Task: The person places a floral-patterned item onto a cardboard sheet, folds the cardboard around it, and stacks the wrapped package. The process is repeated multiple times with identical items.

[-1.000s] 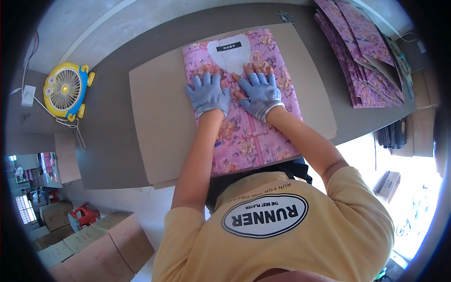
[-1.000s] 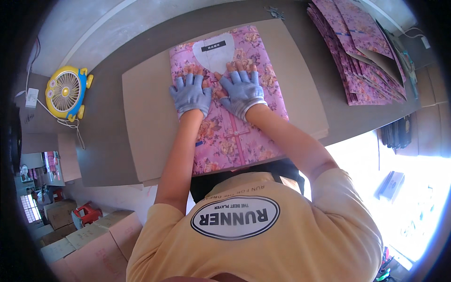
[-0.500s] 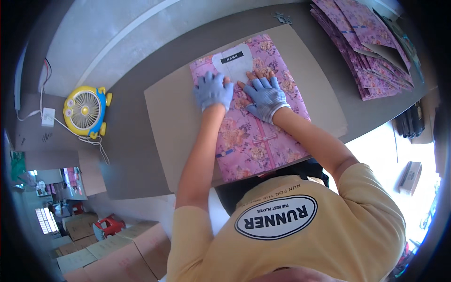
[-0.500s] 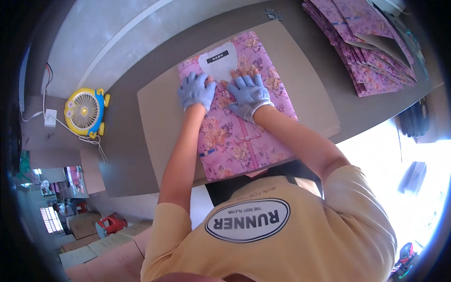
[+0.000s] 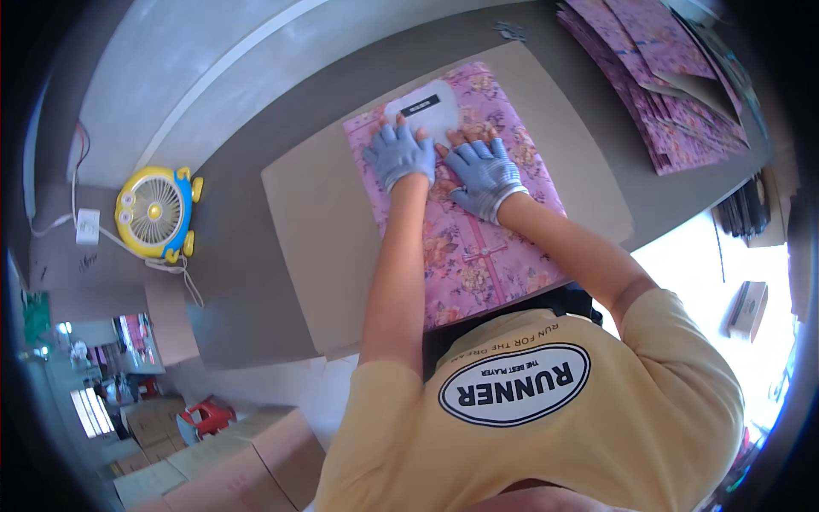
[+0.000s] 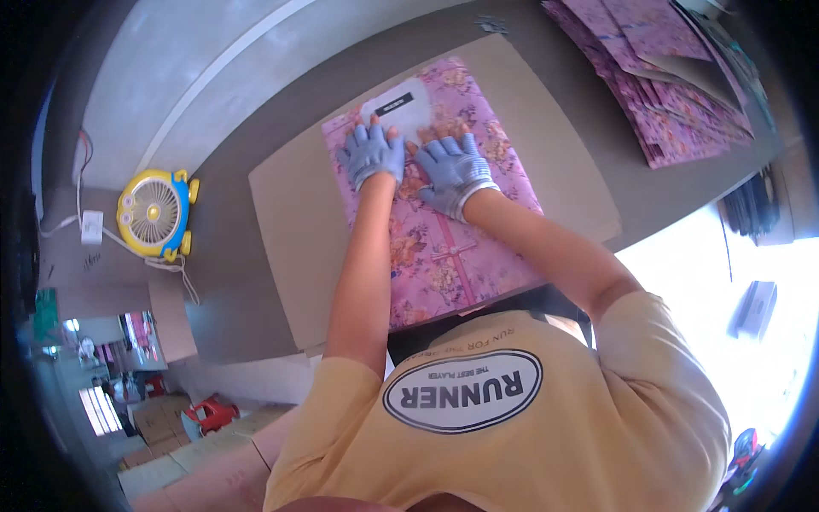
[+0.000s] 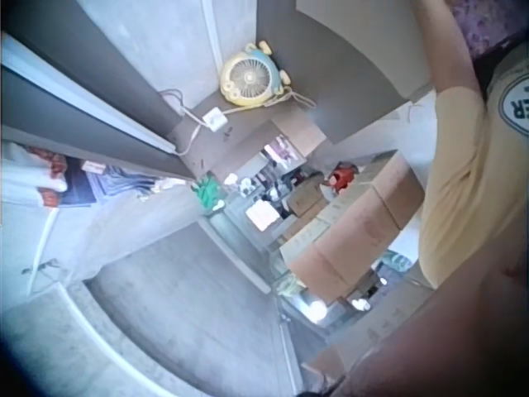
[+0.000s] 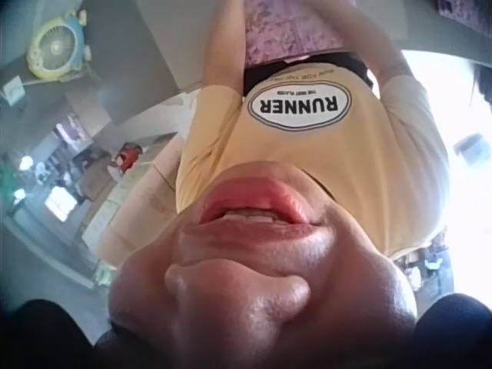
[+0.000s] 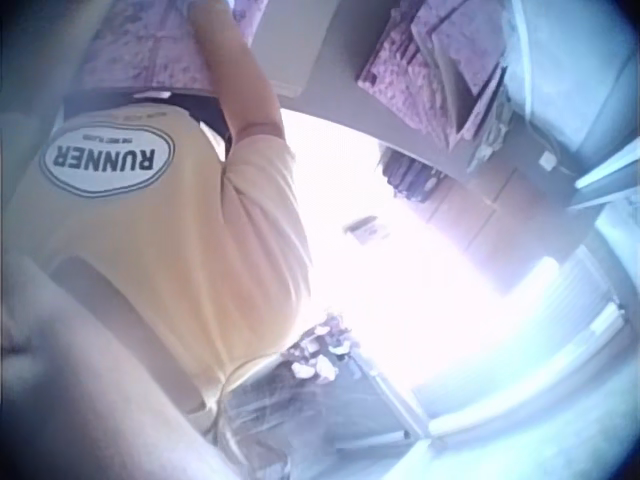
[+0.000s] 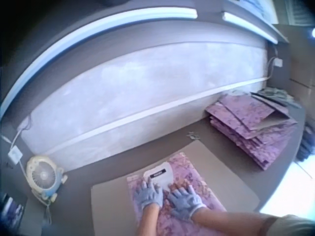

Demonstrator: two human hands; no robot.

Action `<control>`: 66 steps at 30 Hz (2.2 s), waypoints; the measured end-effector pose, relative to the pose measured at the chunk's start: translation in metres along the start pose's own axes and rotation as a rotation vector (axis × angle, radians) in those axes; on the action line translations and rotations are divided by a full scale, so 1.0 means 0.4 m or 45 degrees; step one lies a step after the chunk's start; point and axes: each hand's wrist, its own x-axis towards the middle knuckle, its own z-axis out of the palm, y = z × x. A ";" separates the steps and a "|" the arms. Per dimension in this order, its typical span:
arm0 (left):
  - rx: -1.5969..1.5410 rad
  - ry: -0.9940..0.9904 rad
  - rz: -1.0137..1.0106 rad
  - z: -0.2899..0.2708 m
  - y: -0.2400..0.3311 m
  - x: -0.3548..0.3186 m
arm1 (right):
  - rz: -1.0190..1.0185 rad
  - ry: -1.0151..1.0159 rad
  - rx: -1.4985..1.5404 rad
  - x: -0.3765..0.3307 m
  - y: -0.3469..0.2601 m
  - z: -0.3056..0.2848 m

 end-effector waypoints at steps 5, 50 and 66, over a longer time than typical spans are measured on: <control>0.036 0.199 0.429 0.053 0.005 -0.200 | -0.166 0.000 -0.007 0.041 0.069 -0.005; -0.259 0.022 0.324 -0.016 0.063 -0.400 | -0.381 -0.013 0.014 0.698 -0.236 0.161; -0.392 0.018 0.436 -0.032 0.112 -0.609 | -0.968 -0.537 0.001 0.247 -0.420 -0.021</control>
